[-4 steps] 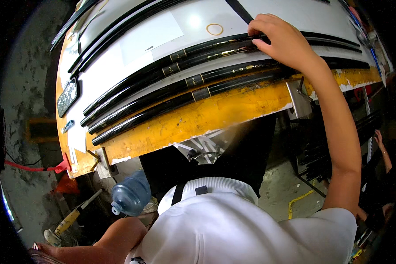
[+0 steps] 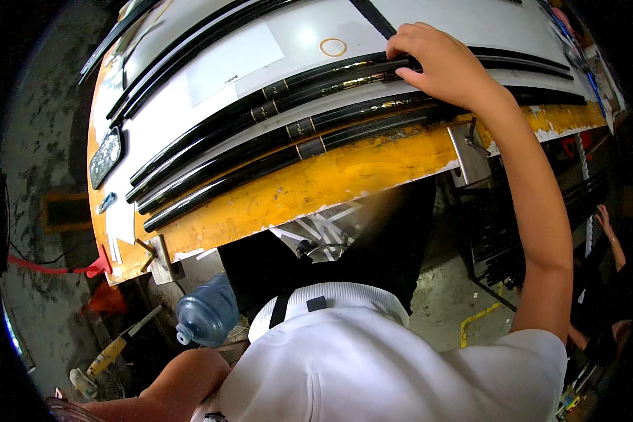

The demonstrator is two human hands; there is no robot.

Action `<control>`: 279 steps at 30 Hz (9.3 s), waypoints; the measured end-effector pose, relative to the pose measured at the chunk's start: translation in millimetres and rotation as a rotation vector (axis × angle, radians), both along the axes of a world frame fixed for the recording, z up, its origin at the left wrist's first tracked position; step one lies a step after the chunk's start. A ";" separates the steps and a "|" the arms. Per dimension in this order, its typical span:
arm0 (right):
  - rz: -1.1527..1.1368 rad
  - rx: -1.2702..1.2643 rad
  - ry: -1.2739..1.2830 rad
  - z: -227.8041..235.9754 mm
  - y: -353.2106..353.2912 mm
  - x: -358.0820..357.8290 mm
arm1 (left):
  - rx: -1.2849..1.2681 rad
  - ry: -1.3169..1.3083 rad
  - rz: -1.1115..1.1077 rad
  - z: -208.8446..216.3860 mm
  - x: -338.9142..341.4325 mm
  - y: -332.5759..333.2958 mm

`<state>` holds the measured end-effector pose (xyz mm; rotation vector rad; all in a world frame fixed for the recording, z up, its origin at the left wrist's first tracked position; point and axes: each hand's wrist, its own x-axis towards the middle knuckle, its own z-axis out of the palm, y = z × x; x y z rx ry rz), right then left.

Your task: The person picks up small adhesive labels from a sheet and applies them to the ends of several black rods. They peel each label, position it on a rod end, and smooth it down before moving to the next rod.

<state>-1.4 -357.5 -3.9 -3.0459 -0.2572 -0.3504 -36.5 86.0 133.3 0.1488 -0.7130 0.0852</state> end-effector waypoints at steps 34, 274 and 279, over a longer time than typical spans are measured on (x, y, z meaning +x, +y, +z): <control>-0.085 0.003 0.151 0.0 -0.6 35.6 | 2.480 -0.611 0.817 -144.8 254.3 -109.1; -0.302 1.809 -0.363 52.2 178.2 -219.3 | 1.399 0.038 -0.538 -57.9 -43.9 -149.8; -0.238 1.820 -0.525 58.5 187.3 -211.4 | 1.190 0.250 -0.739 -55.9 -41.9 -138.6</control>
